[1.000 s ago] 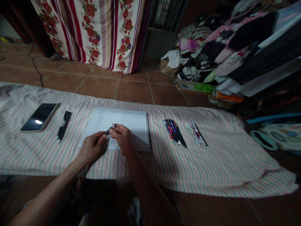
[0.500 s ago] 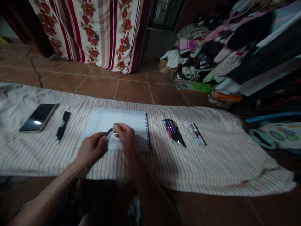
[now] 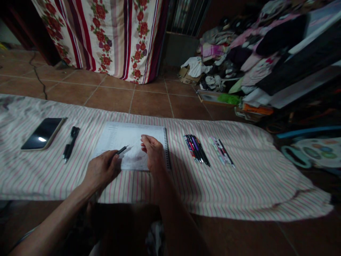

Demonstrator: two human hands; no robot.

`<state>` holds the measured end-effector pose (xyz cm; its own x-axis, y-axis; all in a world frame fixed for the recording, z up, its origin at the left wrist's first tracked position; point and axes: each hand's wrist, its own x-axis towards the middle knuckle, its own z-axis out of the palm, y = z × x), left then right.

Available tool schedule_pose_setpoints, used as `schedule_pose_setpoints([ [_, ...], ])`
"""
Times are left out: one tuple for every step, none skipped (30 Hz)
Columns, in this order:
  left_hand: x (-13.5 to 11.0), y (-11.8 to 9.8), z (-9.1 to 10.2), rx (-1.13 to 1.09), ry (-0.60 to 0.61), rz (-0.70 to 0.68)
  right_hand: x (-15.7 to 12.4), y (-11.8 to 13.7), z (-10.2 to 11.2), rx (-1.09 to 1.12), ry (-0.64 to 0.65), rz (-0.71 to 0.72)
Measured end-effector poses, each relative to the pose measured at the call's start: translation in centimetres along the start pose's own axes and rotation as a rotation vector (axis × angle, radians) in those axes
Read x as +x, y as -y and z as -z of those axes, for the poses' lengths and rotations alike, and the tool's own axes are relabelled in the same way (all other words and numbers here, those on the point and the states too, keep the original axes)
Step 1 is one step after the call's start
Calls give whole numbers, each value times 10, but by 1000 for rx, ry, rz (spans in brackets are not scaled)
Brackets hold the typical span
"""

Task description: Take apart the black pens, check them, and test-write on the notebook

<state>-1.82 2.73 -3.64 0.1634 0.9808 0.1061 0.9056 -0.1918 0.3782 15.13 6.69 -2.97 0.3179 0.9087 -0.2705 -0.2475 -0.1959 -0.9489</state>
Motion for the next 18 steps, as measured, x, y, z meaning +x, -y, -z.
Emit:
schedule_pose_setpoints([
  [0,0,0,8,-5,-1,1,-1,1,-13,-1,20],
  [-1,0,0,15,-9,-3,3,-2,2,-35,-2,42],
  [-1,1,0,25,-11,-6,5,-3,3,-64,-5,64],
  [-2,1,1,35,-13,-8,7,-4,5,-95,-9,85],
  [-2,1,1,46,-13,-11,9,-5,6,-126,-15,106],
  [-2,0,1,59,-13,-14,11,-6,7,-155,-22,128],
  [-2,0,1,73,-15,-18,13,-8,8,-183,-28,151],
  [-2,-1,1,87,-18,-20,16,-9,10,-209,-34,171],
  [-2,-1,1,98,-22,-22,18,-11,12,-236,-36,187],
  [-1,-2,0,105,-26,-23,20,-13,13,-267,-30,198],
  [0,-3,-1,110,-33,-25,22,-14,15,-307,-17,210],
  [1,-4,-1,112,-39,-28,24,-16,17,-355,0,231],
  [2,-5,-2,113,-45,-32,25,-17,19,-410,17,264],
  [3,-7,-3,114,-50,-37,26,-18,21,-477,28,311],
  [4,-8,-3,116,-55,-41,26,-18,23,-552,31,366],
  [6,-9,-4,119,-62,-44,26,-18,24,-631,26,416],
  [7,-10,-5,122,-67,-46,25,-17,25,-703,16,453],
  [8,-11,-6,125,-75,-50,24,-16,26,-763,6,471],
])
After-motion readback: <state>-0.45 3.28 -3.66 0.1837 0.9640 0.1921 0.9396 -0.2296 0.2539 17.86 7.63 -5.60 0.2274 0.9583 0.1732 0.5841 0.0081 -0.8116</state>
